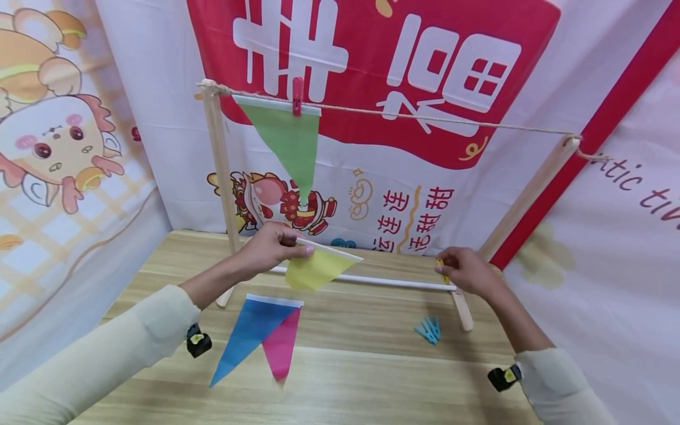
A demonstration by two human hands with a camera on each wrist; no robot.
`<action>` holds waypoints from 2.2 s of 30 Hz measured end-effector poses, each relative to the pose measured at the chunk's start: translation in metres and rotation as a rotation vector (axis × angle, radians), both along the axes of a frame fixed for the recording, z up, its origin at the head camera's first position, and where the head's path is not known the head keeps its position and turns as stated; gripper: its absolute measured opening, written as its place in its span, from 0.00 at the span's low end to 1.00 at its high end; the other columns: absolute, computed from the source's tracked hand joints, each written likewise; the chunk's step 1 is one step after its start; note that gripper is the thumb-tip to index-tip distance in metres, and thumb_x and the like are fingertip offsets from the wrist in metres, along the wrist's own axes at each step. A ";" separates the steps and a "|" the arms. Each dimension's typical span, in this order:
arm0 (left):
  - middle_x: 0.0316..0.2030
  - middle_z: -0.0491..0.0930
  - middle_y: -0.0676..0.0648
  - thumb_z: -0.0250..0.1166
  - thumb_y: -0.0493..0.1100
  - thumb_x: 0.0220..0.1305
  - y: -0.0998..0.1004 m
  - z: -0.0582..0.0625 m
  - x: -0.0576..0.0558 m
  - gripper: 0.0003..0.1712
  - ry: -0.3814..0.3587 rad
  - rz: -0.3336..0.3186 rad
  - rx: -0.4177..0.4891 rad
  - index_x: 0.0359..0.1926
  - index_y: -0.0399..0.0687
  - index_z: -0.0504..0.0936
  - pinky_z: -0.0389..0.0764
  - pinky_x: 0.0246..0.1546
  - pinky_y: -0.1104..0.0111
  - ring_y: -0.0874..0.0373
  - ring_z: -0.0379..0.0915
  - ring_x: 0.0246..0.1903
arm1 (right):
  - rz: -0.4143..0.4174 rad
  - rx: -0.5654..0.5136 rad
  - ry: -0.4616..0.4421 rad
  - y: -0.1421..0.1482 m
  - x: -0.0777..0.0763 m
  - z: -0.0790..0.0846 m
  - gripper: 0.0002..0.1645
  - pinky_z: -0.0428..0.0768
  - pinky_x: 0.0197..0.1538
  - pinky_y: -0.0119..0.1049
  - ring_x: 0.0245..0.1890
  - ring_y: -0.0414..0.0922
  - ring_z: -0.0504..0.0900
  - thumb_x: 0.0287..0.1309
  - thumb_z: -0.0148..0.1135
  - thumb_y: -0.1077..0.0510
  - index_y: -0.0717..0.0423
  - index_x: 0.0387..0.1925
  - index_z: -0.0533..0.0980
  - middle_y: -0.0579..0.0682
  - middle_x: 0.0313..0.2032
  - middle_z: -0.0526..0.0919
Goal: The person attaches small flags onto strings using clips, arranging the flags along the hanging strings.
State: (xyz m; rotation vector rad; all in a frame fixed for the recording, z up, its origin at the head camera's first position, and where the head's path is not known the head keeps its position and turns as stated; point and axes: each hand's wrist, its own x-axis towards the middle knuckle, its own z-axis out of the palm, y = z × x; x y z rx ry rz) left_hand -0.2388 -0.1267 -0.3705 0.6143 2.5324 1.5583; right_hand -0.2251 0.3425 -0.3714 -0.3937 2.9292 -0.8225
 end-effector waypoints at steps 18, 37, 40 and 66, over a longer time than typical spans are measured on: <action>0.31 0.84 0.53 0.80 0.48 0.74 0.016 0.034 -0.011 0.14 -0.029 0.055 0.150 0.50 0.42 0.96 0.81 0.37 0.70 0.58 0.74 0.36 | -0.049 0.037 -0.009 -0.020 -0.006 0.027 0.21 0.88 0.49 0.44 0.43 0.51 0.86 0.77 0.72 0.55 0.68 0.59 0.84 0.64 0.49 0.92; 0.42 0.92 0.48 0.80 0.50 0.74 0.024 0.068 -0.018 0.18 0.027 0.081 0.223 0.52 0.40 0.95 0.87 0.41 0.72 0.55 0.84 0.39 | -0.041 -0.005 0.088 -0.035 -0.007 0.064 0.23 0.93 0.53 0.48 0.49 0.57 0.90 0.77 0.73 0.54 0.65 0.63 0.84 0.65 0.55 0.91; 0.41 0.93 0.49 0.80 0.51 0.74 0.025 0.073 -0.019 0.16 0.041 0.093 0.225 0.47 0.42 0.95 0.87 0.41 0.72 0.55 0.85 0.39 | -0.040 -0.002 0.099 -0.038 -0.008 0.071 0.24 0.93 0.53 0.48 0.50 0.58 0.90 0.77 0.73 0.53 0.66 0.64 0.83 0.65 0.56 0.92; 0.53 0.94 0.44 0.75 0.52 0.78 0.034 0.101 -0.032 0.21 0.006 0.106 0.312 0.62 0.45 0.92 0.89 0.47 0.70 0.53 0.87 0.44 | -0.011 -0.035 0.177 -0.062 -0.012 0.112 0.26 0.94 0.55 0.50 0.53 0.58 0.91 0.78 0.72 0.52 0.62 0.68 0.82 0.63 0.58 0.91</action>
